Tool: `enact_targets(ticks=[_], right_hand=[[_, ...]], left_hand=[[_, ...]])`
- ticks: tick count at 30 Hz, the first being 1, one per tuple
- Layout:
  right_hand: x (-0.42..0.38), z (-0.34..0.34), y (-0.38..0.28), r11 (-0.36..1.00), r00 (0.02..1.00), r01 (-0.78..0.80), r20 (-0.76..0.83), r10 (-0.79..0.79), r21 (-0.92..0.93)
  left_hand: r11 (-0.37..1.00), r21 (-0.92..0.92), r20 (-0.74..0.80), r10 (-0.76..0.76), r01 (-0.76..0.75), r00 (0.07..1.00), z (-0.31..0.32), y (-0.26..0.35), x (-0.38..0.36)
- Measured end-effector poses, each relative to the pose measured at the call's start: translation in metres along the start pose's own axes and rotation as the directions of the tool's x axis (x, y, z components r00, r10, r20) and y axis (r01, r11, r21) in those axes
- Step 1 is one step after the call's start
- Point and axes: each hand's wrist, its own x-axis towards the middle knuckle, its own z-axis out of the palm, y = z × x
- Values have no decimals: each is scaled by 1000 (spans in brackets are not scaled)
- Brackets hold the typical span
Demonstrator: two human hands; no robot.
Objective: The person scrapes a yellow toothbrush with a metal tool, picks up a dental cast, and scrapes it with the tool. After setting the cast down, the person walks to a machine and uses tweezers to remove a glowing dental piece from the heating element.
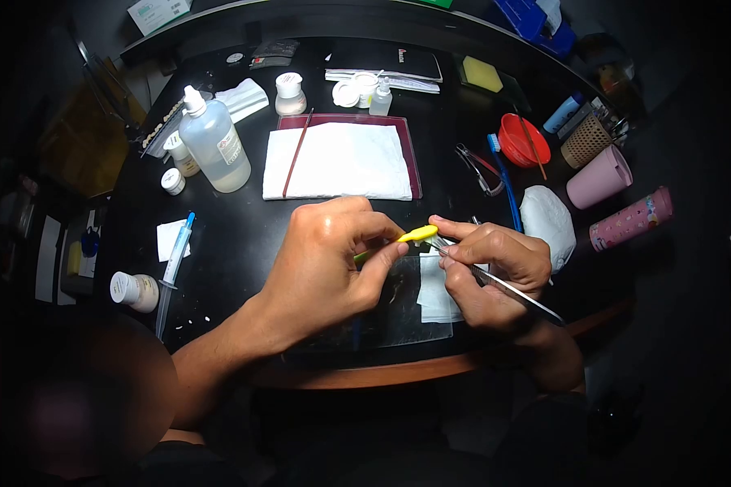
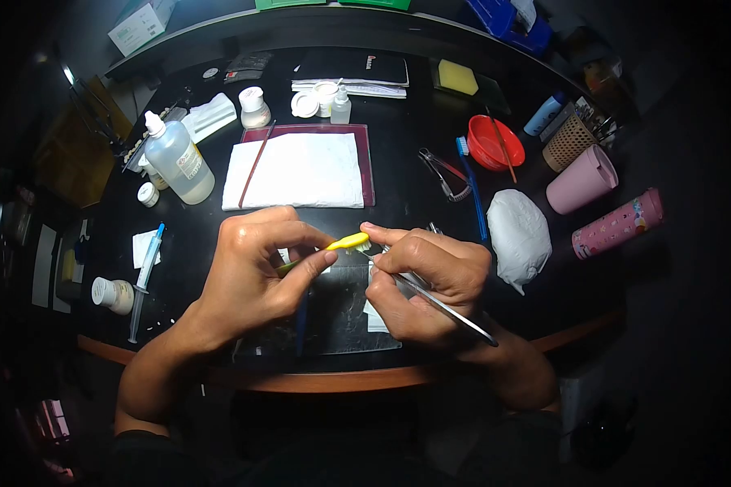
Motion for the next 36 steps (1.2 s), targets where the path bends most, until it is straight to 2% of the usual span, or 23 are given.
enact_targets(ticks=[4,7,10,13,19,22,36], right_hand=[[-2,-8,-4,999,994,-11,104,15,-30],[1,0,1,999,999,41,-13,-41,-10],[-1,-1,-1,1000,1000,13,-4,-13,0],[-2,-7,-2,1000,995,21,99,-23,23],[-1,-1,-2,999,996,42,77,-44,28],[-1,4,3,997,997,81,9,-80,-16],[0,2,0,998,998,66,0,-66,10]], left_hand=[[1000,0,15,-5,5,1000,-1,-1,0],[999,-16,17,-30,31,999,-1,-1,0],[999,-12,10,-33,33,999,-1,0,0],[998,-23,-12,-53,52,999,-1,0,-1],[999,-3,-37,-49,49,998,2,2,-1],[999,2,-42,-51,51,998,3,1,-2],[998,-8,-38,-59,59,998,4,2,-3]])
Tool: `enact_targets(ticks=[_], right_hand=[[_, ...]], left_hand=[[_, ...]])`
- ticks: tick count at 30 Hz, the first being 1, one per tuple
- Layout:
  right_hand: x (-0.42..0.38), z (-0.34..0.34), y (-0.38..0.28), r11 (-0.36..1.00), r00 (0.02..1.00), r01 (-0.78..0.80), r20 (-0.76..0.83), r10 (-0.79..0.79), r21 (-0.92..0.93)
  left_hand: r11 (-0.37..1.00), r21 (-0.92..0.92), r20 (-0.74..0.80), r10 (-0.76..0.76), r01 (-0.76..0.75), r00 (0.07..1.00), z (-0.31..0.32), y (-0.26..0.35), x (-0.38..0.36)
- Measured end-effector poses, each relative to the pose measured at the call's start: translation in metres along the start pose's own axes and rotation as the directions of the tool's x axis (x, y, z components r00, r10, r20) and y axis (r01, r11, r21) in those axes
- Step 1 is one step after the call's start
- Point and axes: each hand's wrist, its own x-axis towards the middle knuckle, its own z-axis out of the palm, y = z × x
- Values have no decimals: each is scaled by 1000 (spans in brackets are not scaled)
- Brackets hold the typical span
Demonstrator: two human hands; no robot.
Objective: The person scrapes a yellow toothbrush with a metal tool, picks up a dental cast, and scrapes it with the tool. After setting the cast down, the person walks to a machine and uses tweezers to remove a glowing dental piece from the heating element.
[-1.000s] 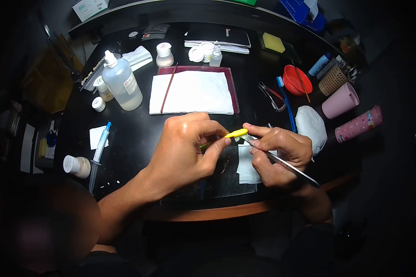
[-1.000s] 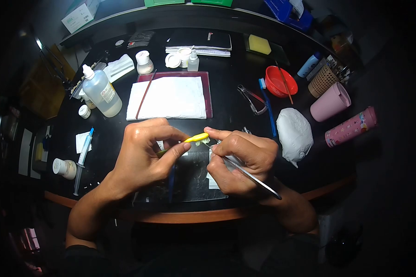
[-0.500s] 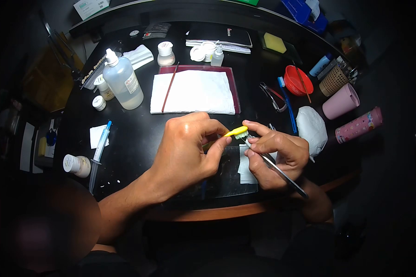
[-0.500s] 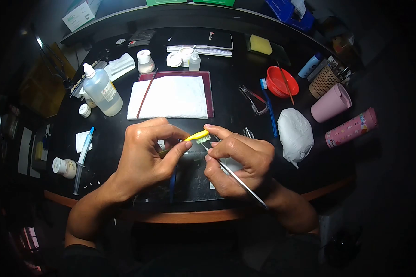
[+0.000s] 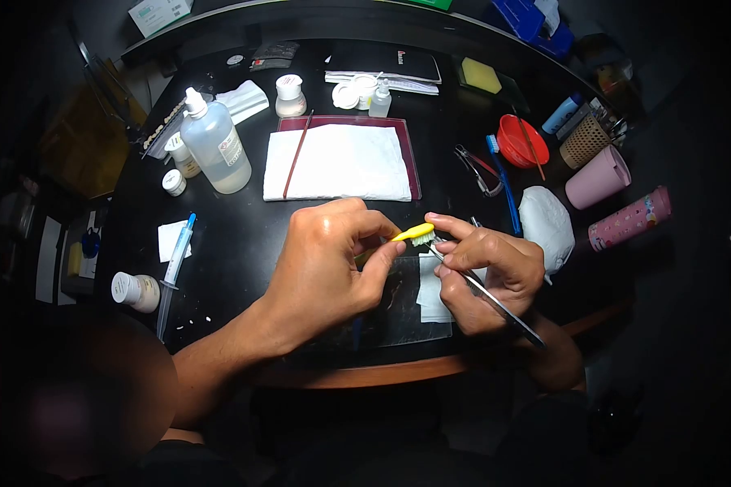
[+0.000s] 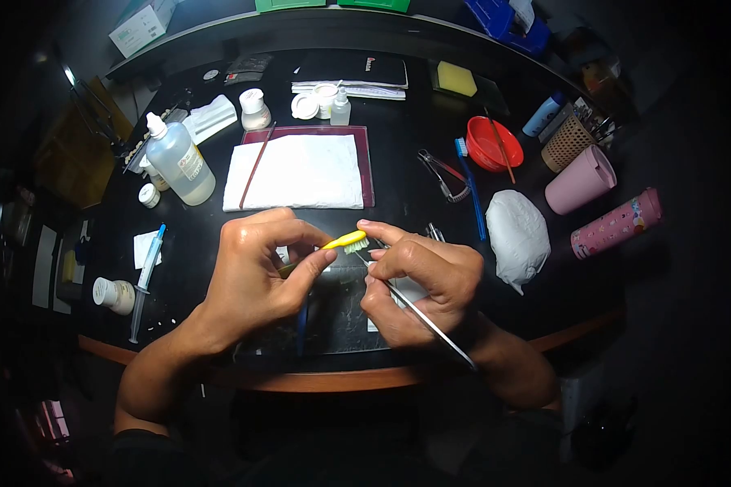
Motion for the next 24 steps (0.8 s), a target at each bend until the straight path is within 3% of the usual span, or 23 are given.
enact_targets(ticks=[22,24], right_hand=[[1,-4,0,999,1000,-31,4,31,-18],[-1,-9,-3,998,996,-63,59,64,-13]], left_hand=[[995,14,14,96,-96,995,0,-5,2],[996,12,16,85,-85,996,0,-4,2]])
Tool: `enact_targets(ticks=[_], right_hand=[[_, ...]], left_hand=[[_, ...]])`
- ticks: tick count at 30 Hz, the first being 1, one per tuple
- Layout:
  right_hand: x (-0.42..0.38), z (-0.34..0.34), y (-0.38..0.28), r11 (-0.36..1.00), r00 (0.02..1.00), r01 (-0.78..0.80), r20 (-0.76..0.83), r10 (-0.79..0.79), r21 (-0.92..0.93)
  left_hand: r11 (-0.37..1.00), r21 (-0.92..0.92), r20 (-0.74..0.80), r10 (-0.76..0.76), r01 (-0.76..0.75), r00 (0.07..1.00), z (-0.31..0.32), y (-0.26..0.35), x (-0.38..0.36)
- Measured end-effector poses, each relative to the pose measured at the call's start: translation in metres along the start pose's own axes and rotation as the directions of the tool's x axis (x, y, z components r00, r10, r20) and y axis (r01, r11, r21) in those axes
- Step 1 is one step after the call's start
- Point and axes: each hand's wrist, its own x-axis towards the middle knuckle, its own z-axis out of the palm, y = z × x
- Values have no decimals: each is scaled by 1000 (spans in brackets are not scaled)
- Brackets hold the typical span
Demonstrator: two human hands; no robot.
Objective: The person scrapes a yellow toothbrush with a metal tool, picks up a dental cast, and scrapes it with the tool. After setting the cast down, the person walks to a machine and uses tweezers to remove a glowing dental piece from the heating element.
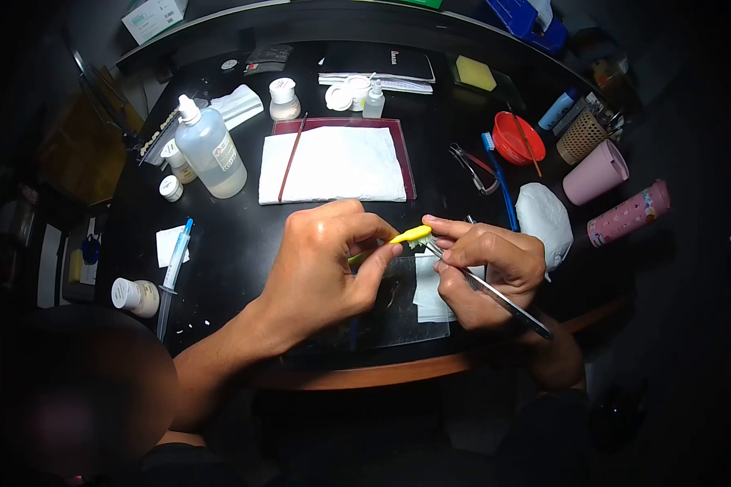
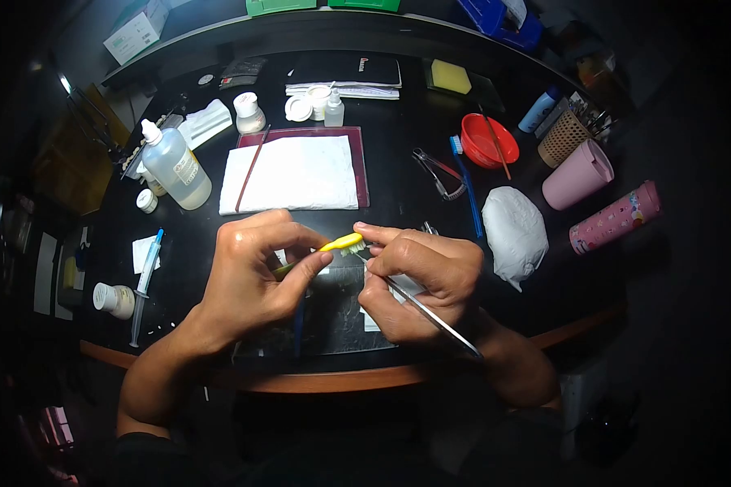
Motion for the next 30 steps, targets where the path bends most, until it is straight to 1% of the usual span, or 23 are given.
enact_targets(ticks=[1,4,7,13,16,22,25,28,30], right_hand=[[-1,-2,-1,1000,999,-16,29,16,3],[2,-4,2,998,999,40,33,-42,44],[3,-1,-3,997,999,52,11,-53,48],[3,3,5,993,993,112,-36,-113,-27],[3,-2,0,995,994,103,48,-103,-2],[3,1,-1,996,996,90,4,-90,7],[4,1,6,989,990,139,-14,-140,-41],[0,-2,1,996,995,93,25,-93,18],[1,-2,0,995,995,99,16,-99,35]], left_hand=[[1000,-2,0,-6,6,1000,0,1,0],[1000,8,2,0,0,1000,-2,2,0],[1000,2,8,-2,2,1000,-3,4,1],[1000,-5,17,-16,17,1000,-2,5,1],[1000,11,32,-29,29,999,-3,5,0],[999,0,28,-32,32,999,-2,7,0],[1000,-5,23,-23,23,999,-1,5,0],[1000,6,28,-25,25,999,-2,6,0],[1000,-2,23,-28,28,999,-2,7,0]])
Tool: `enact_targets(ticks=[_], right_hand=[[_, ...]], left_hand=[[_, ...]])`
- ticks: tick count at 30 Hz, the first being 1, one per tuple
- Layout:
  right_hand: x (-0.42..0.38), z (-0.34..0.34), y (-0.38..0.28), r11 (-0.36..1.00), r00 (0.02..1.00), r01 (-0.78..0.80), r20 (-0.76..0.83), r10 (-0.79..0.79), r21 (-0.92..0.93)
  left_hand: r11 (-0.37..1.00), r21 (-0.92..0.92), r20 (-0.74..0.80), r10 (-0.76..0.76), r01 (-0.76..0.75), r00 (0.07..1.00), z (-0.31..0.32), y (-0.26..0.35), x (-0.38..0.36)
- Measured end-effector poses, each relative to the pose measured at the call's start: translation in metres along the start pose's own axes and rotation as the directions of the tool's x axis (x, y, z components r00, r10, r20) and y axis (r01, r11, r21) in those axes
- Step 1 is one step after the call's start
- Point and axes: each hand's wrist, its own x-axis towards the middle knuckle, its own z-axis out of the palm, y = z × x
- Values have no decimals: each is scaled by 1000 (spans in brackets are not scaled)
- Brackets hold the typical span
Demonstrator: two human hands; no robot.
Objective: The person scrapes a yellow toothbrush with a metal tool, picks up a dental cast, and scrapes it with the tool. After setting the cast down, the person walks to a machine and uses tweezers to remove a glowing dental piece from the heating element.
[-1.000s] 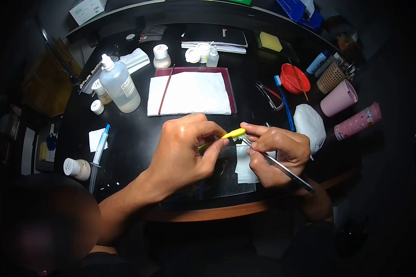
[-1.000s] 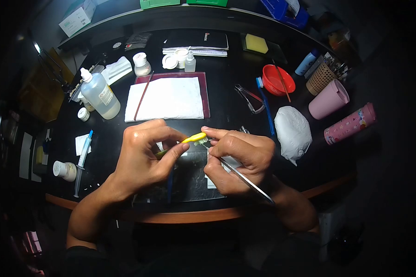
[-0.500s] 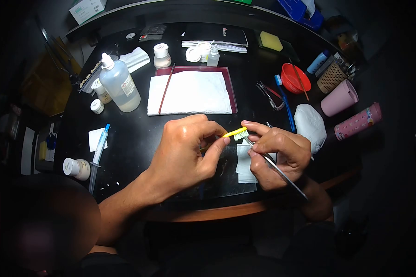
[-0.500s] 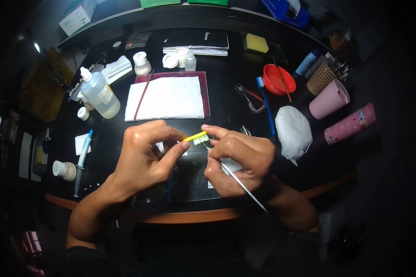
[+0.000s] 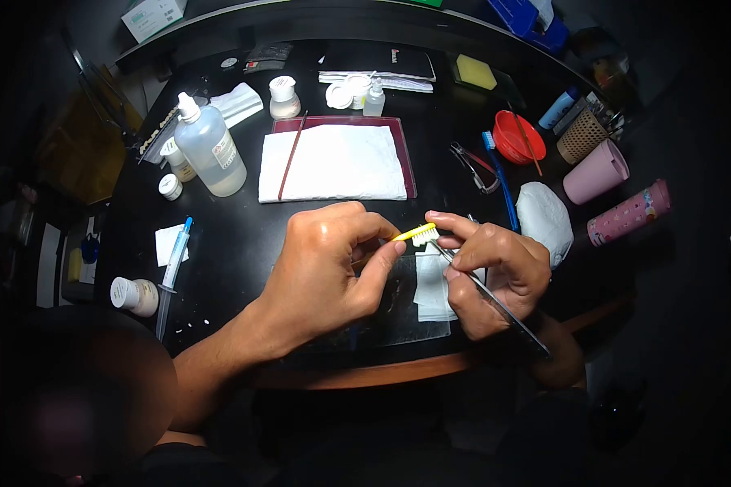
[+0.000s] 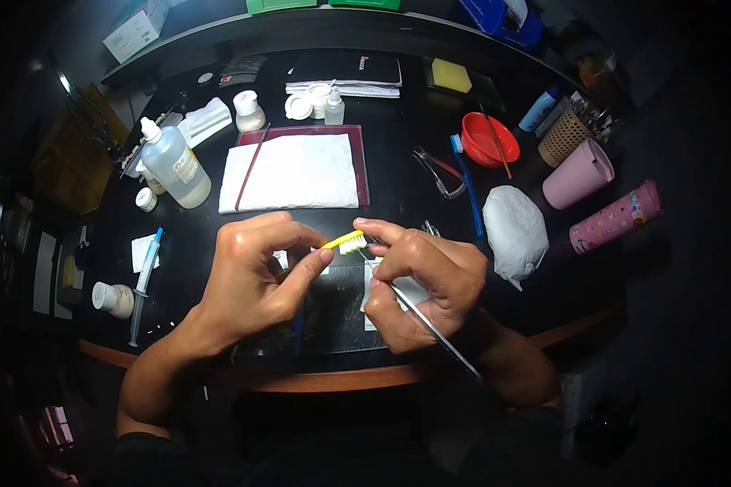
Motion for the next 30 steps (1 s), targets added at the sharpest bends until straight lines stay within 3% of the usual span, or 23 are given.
enact_targets(ticks=[10,22,30], right_hand=[[-2,0,-7,994,995,-104,1,104,-38],[1,10,5,998,991,44,-121,-48,-41],[1,6,4,999,996,47,-82,-47,-6]], left_hand=[[998,25,-45,50,-49,998,1,-2,0],[996,49,-106,80,-75,991,1,-5,1],[997,20,-96,70,-69,993,3,-4,-1]])
